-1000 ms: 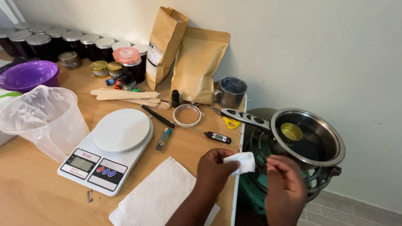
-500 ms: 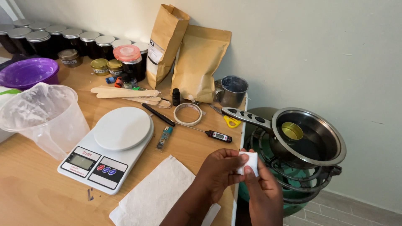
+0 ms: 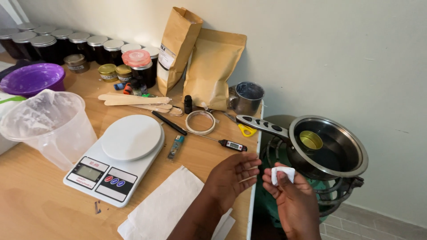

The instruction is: Cleaning metal candle tins with a cloth to prepare them for pouring wax.

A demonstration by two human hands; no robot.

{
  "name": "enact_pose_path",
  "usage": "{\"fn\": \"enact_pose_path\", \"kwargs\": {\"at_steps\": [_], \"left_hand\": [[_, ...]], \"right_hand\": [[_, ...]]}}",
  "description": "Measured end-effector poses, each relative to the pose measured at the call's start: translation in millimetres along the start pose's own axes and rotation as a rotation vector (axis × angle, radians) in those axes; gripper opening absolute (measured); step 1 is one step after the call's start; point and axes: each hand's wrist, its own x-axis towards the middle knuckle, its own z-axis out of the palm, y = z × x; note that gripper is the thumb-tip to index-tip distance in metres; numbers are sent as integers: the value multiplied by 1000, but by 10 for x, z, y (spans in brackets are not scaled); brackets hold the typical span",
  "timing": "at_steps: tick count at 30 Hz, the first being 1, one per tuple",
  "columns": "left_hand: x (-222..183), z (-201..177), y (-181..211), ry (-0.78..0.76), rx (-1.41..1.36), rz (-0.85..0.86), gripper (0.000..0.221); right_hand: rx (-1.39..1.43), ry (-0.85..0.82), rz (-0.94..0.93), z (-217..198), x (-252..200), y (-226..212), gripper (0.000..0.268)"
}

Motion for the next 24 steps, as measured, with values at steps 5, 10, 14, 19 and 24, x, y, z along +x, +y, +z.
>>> {"fn": "enact_pose_path", "kwargs": {"at_steps": [5,10,14,19,24], "left_hand": [[13,68,-83,-75,105,13,53],[59,8,-85,-198,-229,-97,97],[305,-222,-223,-479,-402,-128,114],[367,-294,-329,-934,-380,-78,123],[679,-472,-579,-1118,-621,37,109]], "right_hand": [[-70,-112,14,-179,110,154,38],[92,-194,-101,-109,21,64,43],[-195,37,-287,136,-229,-213,34],[-1075,54,-1153,-164,-92,64,42],[-1104,-103,-805,45,-330,196,48]]}}
